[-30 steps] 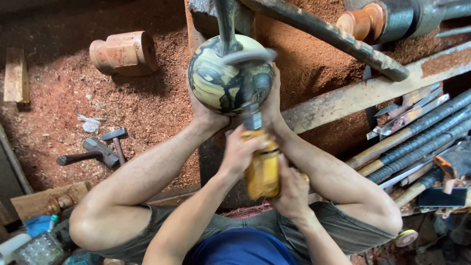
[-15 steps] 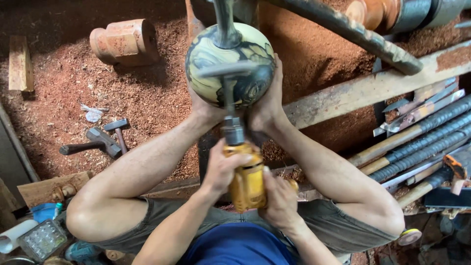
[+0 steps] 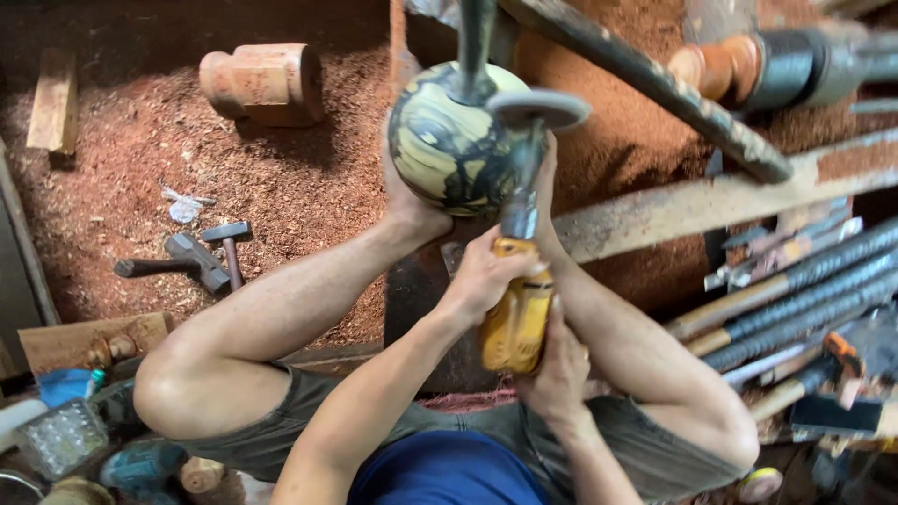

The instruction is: Polishing and finishing a wooden decorative vessel using a drill-mounted sanding disk.

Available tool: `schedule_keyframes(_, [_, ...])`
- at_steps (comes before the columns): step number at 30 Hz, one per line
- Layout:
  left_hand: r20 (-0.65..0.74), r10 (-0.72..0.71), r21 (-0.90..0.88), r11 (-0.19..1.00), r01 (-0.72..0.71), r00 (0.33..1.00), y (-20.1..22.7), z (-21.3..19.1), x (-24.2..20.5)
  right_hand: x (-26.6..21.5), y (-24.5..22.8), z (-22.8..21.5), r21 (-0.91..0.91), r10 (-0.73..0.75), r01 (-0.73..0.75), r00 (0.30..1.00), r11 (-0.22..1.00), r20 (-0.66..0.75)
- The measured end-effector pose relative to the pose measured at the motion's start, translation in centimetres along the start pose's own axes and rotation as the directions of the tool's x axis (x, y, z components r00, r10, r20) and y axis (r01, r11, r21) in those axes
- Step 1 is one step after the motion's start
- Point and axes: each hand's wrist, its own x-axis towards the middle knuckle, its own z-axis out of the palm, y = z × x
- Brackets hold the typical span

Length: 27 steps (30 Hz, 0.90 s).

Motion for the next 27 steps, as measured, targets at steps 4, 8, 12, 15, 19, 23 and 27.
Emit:
schedule_keyframes(4, [-0.001, 0.057, -0.013, 0.998, -0.057, 0.998, 0.0, -4.7, -3.3, -0.2, -0.9, 1.9, -0.035, 0.044, -0.039, 0.991, 0.999, 0.125])
schedule_keyframes(8, [-0.101, 0.137, -0.175, 0.973, -0.153, 0.985, -0.5, -10.1, -5.8, 11.8, -6.8, -1.7, 0.329, -0.208, 0.062, 0.879, 0.942, 0.429])
schedule_keyframes(12, [-0.181, 0.163, -0.266, 0.941, -0.208, 0.97, -2.8, -15.1, -8.6, 27.4, -7.9, -0.7, 0.484, 0.344, -0.338, 0.935, 0.807, 0.079])
schedule_keyframes(15, [-0.177, 0.289, -0.281, 0.902, -0.329, 0.941, -4.8, -17.1, -9.1, 36.8, -5.3, 6.6, 0.519, 0.511, -0.45, 0.859, 0.727, 0.03])
schedule_keyframes(19, [-0.152, 0.341, -0.241, 0.897, -0.37, 0.928, -5.8, -18.1, -8.1, 39.4, -2.8, 11.0, 0.531, 0.381, -0.188, 0.881, 0.826, -0.281])
schedule_keyframes(23, [-0.174, 0.334, -0.371, 0.849, -0.376, 0.926, -5.9, -18.4, -7.5, 39.5, -0.1, 11.5, 0.609, 0.493, -0.363, 0.868, 0.705, -0.054])
schedule_keyframes(27, [-0.156, 0.295, -0.33, 0.884, -0.331, 0.943, -6.4, -19.0, -7.3, 37.9, 2.4, 8.3, 0.744, 0.282, -0.347, 0.934, 0.57, 0.22])
